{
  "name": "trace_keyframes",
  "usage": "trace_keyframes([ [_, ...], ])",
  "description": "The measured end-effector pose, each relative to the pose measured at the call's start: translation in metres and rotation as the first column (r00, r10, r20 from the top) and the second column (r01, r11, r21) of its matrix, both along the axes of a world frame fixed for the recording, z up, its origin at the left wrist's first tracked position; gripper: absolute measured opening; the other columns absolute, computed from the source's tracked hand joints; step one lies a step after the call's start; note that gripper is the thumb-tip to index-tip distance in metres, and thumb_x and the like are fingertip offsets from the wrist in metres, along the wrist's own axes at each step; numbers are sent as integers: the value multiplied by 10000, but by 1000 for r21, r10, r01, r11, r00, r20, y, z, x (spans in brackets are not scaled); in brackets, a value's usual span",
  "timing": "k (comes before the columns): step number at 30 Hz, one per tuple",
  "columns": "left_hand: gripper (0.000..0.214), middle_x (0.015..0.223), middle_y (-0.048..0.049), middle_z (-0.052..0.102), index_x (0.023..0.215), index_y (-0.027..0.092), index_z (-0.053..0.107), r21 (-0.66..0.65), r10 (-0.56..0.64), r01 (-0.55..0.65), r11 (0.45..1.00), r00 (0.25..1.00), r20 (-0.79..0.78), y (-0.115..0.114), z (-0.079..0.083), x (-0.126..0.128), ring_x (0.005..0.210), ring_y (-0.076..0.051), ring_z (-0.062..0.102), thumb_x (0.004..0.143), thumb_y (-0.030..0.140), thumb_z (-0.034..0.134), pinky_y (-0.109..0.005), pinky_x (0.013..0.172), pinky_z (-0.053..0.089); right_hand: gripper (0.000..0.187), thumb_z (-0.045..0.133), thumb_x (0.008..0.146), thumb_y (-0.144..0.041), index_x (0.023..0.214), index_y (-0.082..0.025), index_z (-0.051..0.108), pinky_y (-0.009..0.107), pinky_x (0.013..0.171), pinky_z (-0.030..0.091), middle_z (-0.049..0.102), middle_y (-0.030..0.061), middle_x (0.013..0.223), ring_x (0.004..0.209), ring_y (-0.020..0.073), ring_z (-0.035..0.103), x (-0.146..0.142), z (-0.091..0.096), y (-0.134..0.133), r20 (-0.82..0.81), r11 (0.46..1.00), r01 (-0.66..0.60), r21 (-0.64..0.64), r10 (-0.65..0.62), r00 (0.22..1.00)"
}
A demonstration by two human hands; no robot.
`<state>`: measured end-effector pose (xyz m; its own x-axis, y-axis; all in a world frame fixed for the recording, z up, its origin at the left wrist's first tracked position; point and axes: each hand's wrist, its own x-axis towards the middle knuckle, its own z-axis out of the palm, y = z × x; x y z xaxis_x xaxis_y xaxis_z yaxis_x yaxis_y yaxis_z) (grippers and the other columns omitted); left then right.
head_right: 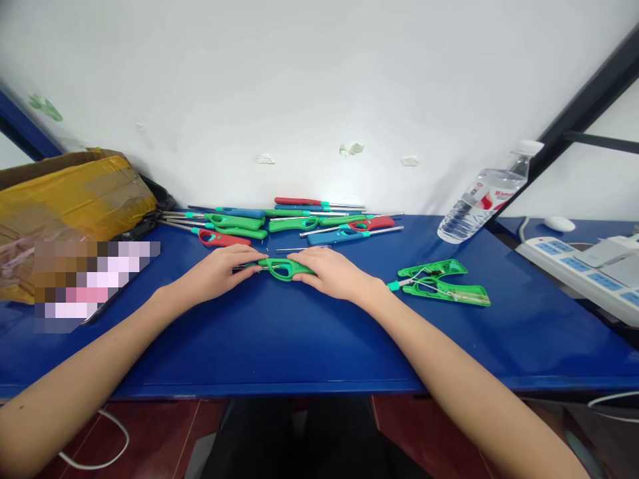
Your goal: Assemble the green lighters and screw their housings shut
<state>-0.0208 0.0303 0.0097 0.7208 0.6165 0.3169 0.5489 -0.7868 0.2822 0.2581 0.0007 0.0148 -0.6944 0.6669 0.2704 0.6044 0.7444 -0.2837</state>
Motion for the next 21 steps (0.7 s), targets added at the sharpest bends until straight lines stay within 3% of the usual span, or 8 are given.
trace_keyframes([
  [15,371,1075,-108,664,1092,176,717,-17,30,-30,999,999,-31,-5,-2,8,995,-246,599,979,384,431,-411,918,510,362,518,973,-316,1295,-178,608,480,1036,459,675,131,1252,1154,278,613,-4,-4,-2,-35,1000,-12,6,12,999],
  [21,373,1107,-107,673,1210,199,679,-10,40,-40,999,999,-11,-6,-5,11,1017,-247,611,982,382,448,-409,919,511,357,470,991,-314,1297,-201,616,506,1062,441,678,123,1246,1156,276,613,-3,-6,-2,-44,1000,-12,-6,12,999],
])
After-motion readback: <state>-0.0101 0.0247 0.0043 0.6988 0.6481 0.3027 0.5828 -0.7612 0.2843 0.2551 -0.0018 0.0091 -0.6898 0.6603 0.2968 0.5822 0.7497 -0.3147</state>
